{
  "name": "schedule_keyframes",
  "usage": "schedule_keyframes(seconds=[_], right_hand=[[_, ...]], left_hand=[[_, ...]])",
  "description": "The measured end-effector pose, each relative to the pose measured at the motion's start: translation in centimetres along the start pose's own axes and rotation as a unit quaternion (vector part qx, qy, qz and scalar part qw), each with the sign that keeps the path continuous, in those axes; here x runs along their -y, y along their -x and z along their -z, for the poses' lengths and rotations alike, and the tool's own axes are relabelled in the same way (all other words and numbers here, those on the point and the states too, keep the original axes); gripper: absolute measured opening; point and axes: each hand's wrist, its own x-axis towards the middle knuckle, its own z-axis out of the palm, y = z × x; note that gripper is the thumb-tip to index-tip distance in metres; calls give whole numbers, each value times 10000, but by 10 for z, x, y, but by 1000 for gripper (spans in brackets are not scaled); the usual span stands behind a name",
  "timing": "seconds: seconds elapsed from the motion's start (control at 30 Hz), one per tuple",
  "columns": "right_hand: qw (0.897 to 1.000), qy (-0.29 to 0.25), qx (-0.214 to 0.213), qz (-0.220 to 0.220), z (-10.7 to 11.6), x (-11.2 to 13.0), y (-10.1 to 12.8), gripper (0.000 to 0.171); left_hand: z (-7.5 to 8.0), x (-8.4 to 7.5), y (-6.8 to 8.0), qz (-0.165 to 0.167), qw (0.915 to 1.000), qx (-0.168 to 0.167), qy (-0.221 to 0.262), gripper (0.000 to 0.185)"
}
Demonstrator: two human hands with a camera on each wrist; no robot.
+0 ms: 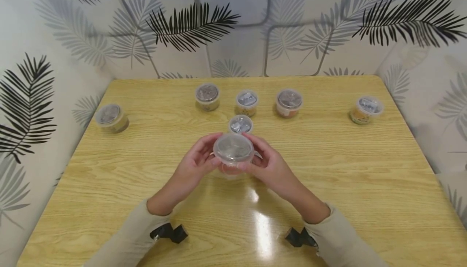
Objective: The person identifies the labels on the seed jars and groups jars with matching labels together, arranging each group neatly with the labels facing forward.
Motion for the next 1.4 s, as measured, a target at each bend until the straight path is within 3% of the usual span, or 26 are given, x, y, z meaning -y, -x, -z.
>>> schedule_keyframes(seconds=[0.27,0.63,0.87,1.1,1.4], right_hand=[[9995,203,-225,70,11,7,-2,67],[9962,283,-664,481,41,22,-7,61],[9929,466,-1049,298,61,20,-10,60],[9878,765,-1347,-138,82,15,-15,59],[9886,651,-1284,-452,106,-2,-15,60]], left_hand=[[-4,-6,-14,61,9992,277,-271,54],[-25,-30,-51,-188,9981,355,-476,52],[-31,-24,-78,138,9965,554,-607,55],[-41,-14,-100,416,9954,441,-743,56],[-51,17,-120,823,9914,338,-965,56]])
